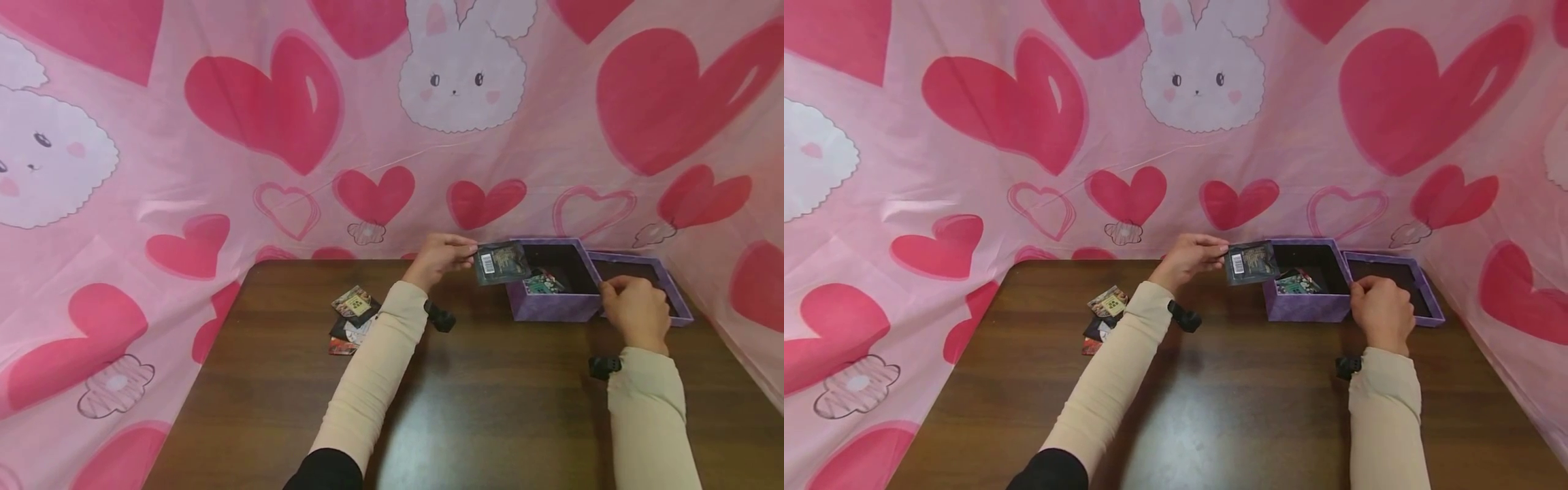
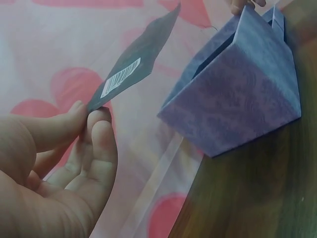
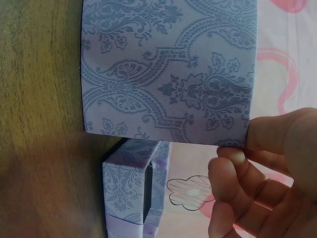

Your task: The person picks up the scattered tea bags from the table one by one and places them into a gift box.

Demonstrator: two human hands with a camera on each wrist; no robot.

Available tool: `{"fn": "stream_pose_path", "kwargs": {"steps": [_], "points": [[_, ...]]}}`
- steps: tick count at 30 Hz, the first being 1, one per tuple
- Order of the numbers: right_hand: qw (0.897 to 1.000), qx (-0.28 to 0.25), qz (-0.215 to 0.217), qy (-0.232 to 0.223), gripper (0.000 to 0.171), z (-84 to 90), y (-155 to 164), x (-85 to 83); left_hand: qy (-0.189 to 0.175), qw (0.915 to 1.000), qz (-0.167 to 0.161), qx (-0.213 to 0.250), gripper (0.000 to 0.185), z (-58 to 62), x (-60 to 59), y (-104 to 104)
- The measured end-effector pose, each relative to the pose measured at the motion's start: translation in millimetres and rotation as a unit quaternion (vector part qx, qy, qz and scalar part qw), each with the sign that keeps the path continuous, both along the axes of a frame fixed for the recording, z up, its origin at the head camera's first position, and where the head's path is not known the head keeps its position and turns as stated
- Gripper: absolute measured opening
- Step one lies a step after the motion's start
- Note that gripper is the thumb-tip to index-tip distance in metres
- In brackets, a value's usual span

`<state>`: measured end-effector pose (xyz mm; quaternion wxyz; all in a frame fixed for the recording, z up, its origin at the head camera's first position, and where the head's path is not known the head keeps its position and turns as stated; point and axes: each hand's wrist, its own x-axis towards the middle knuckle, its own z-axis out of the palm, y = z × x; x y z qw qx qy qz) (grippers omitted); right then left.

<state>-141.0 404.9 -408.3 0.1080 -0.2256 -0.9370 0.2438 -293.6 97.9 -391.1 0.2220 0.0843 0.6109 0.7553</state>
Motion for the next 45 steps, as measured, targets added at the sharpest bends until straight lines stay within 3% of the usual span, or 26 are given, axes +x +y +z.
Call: {"fn": "stream_pose_path", "kwargs": {"steps": [7, 25, 45], "points": [[1.000, 0.001, -0.004, -0.004, 0.040, 1.9, 1.8, 1.3, -0.006, 0.9998, -0.006, 0.019, 0.019, 0.5, 3.6, 19.2], [1.000, -0.001, -0.005, -0.004, 0.039, 0.2, -3.7, 5.9, -0.035, 0.9973, -0.015, 0.063, 0.018, -12.5, 13.4, 67.4], [1.000, 0.005, -0.013, 0.000, 0.037, 0.9, -4.4, 2.1, -0.046, 0.9945, 0.012, 0.094, 0.012, -5.0, 18.2, 92.3]]}}
